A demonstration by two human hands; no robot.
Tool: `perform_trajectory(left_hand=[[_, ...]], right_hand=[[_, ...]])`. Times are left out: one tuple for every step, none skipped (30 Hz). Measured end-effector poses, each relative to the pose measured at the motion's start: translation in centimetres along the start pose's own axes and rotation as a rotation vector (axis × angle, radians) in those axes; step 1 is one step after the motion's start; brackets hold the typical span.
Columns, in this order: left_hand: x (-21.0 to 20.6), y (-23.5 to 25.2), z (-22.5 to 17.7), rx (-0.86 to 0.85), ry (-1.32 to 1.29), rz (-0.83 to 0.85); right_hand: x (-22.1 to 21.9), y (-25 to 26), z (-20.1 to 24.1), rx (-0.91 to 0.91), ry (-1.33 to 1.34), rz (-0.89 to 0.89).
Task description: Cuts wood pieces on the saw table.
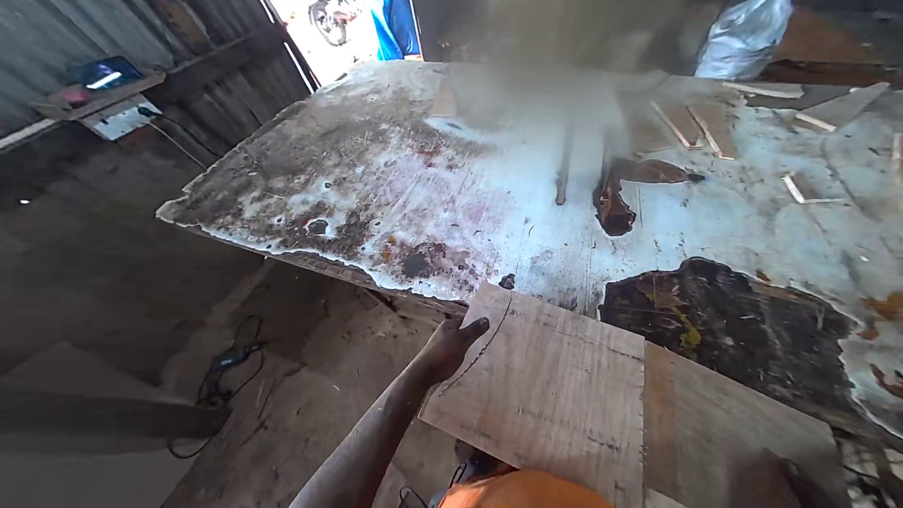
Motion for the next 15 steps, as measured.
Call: perform_trajectory(left_hand=[[0.0, 0.0, 0.0, -0.006, -0.007, 0.004], [-0.2, 0.1, 0.2, -0.008, -0.006, 0.010], [-0.4, 0.1, 0.4, -0.006, 0.006, 0.013], [-0.5, -0.1, 0.5, 0.000, 0.035, 0.011], [-0.5, -0.4, 0.4, -0.001, 0.067, 0.002], [-0.4, -0.9, 0.2, -0.002, 0.096, -0.003], [-0.3, -1.5, 0.1, -0.003, 0.118, -0.005], [-0.5, -2.0, 0.1, -0.012, 0.131, -0.005], [-0.6, -2.3, 0.0, -0.032, 0.130, -0.005], [-0.7, -2.5, -0.1, -0.057, 0.119, -0.003], [-0.8, -2.7, -0.1, -0.076, 0.114, -0.002], [-0.7, -2.6, -0.1, -0.084, 0.121, -0.003], [-0.5, -2.6, -0.1, -0.086, 0.134, -0.007], [-0.3, -2.5, 0.0, -0.084, 0.146, -0.012], [0.0, -2.5, 0.0, -0.091, 0.158, -0.021]], right_hand=[[0.1, 0.1, 3.7, 0.012, -0.120, 0.043], [-0.3, 1.0, 5.0, 0.142, -0.207, 0.054], [-1.3, 2.4, 4.6, 0.321, -0.213, 0.063], [-2.9, 3.8, 4.9, 0.451, -0.158, 0.090], [-5.1, 5.0, 6.4, 0.540, -0.120, 0.156], [-7.7, 6.0, 8.4, 0.597, -0.119, 0.238], [-10.2, 6.7, 10.4, 0.625, -0.146, 0.318], [-12.5, 7.2, 12.1, 0.642, -0.191, 0.375], [-14.4, 7.6, 13.6, 0.640, -0.252, 0.416], [-15.8, 7.9, 14.8, 0.629, -0.322, 0.426], [-16.7, 8.1, 15.8, 0.602, -0.372, 0.437], [-17.0, 8.2, 16.7, 0.556, -0.413, 0.464], [-17.2, 8.3, 17.4, 0.494, -0.465, 0.511], [-17.4, 8.2, 17.7, 0.454, -0.518, 0.545], [-17.5, 8.1, 17.8, 0.431, -0.566, 0.572]])
Point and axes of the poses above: each hand's wrist, its own y-axis towards the middle knuckle, its own x-axis out of the back of the hand, z = x × y, the point moved 7 cm from there along y, towards the middle knuckle, and after that the axes turned 9 degrees about z, right-handed, at the moved point
